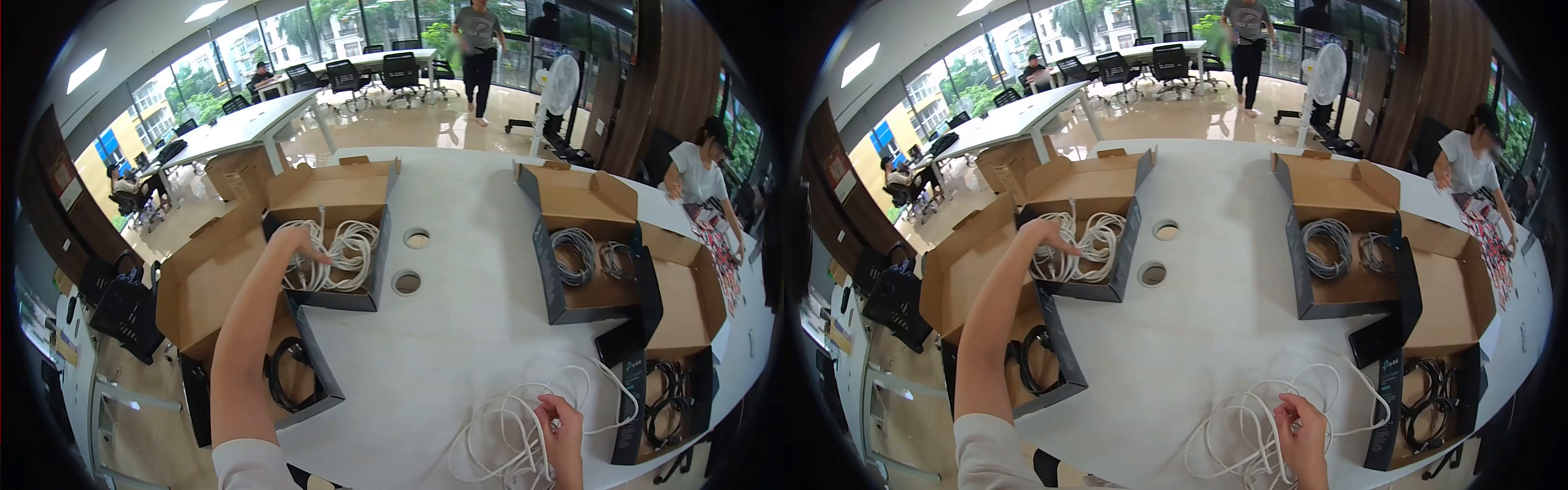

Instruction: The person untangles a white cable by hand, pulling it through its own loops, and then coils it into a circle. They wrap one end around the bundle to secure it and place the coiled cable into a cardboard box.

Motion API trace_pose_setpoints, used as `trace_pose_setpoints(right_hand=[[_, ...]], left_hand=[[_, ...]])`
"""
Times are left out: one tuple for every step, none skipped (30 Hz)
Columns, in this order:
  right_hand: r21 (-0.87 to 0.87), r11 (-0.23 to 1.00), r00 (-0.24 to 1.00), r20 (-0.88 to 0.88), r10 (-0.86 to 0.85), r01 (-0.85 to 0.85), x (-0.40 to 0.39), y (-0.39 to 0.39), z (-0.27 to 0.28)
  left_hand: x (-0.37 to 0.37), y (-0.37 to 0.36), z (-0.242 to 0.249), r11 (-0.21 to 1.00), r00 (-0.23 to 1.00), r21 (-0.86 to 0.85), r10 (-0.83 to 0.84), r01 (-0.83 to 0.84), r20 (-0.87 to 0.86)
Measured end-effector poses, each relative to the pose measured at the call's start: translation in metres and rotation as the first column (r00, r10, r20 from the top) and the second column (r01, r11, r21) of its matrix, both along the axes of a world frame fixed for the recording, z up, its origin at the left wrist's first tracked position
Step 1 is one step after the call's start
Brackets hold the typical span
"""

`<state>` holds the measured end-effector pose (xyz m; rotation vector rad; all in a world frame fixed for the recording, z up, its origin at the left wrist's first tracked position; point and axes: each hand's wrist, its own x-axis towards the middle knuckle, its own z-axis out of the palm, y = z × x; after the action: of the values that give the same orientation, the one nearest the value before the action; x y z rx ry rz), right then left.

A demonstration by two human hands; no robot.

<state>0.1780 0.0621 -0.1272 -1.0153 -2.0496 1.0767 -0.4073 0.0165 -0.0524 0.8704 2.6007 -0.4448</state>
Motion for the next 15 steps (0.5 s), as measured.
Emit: trace_pose_setpoints(right_hand=[[-0.007, 1.000, 1.000, 0.002, -0.010, 0.010, 0.000, 0.000, 0.001], [0.002, 1.000, 1.000, 0.005, -0.008, 0.008, 0.001, 0.001, 0.001], [0.010, 1.000, 1.000, 0.008, -0.007, 0.007, 0.002, 0.001, 0.001], [0.015, 1.000, 1.000, 0.012, -0.010, 0.010, 0.002, 0.001, 0.000], [0.029, 1.000, 1.000, 0.005, 0.012, -0.012, 0.001, 0.001, -0.001], [0.046, 0.999, 1.000, 0.002, 0.015, -0.016, 0.002, 0.001, -0.003], [0.065, 0.998, 1.000, 0.004, -0.004, 0.003, 0.005, 0.002, -0.004], [0.055, 0.998, 1.000, 0.013, 0.021, -0.022, 0.007, 0.001, -0.003], [0.048, 0.998, 0.999, 0.018, 0.035, -0.036, 0.009, 0.001, -0.001], [0.063, 0.997, 0.999, 0.001, 0.035, -0.035, 0.011, 0.001, -0.002], [0.084, 0.996, 0.999, -0.018, 0.041, -0.039, 0.013, 0.000, -0.004], [0.114, 0.992, 0.999, -0.022, 0.048, -0.046, 0.015, 0.000, -0.007], [0.151, 0.986, 0.997, -0.027, 0.074, -0.069, 0.016, 0.002, -0.009], [0.156, 0.987, 0.998, -0.018, 0.053, -0.049, 0.017, 0.005, -0.009], [0.157, 0.987, 0.999, -0.009, 0.048, -0.046, 0.018, 0.004, -0.011]], left_hand=[[-0.006, 0.000, -0.006, 0.999, 0.999, -0.030, -0.040, 0.041, 0.010], [-0.018, 0.000, -0.013, 0.995, 0.996, -0.060, -0.085, 0.086, 0.020], [-0.028, -0.001, -0.018, 0.987, 0.991, -0.092, -0.130, 0.132, 0.032], [-0.030, -0.004, -0.018, 0.994, 0.994, -0.047, -0.096, 0.099, 0.057], [-0.031, -0.008, -0.017, 0.997, 0.994, -0.002, -0.074, 0.074, 0.085], [-0.041, -0.009, -0.025, 0.990, 0.990, -0.033, -0.136, 0.136, 0.026], [-0.042, -0.009, -0.022, 0.984, 0.986, -0.065, -0.160, 0.164, 0.053], [-0.038, -0.014, -0.020, 0.983, 0.984, -0.047, -0.174, 0.175, 0.024], [-0.015, -0.012, 0.001, 0.993, 0.994, -0.068, -0.094, 0.098, 0.057], [-0.024, -0.013, 0.000, 0.993, 0.987, -0.027, -0.113, 0.117, 0.118], [-0.037, -0.011, -0.010, 0.994, 0.979, 0.029, -0.109, 0.105, 0.170], [-0.026, -0.006, -0.004, 0.996, 0.979, -0.007, -0.084, 0.087, 0.184], [-0.041, -0.005, -0.019, 0.996, 0.988, 0.013, -0.094, 0.094, 0.124], [-0.046, -0.006, -0.027, 0.983, 0.979, 0.074, -0.178, 0.170, 0.104], [-0.051, -0.005, -0.039, 0.982, 0.995, 0.179, -0.068, 0.054, 0.075]])
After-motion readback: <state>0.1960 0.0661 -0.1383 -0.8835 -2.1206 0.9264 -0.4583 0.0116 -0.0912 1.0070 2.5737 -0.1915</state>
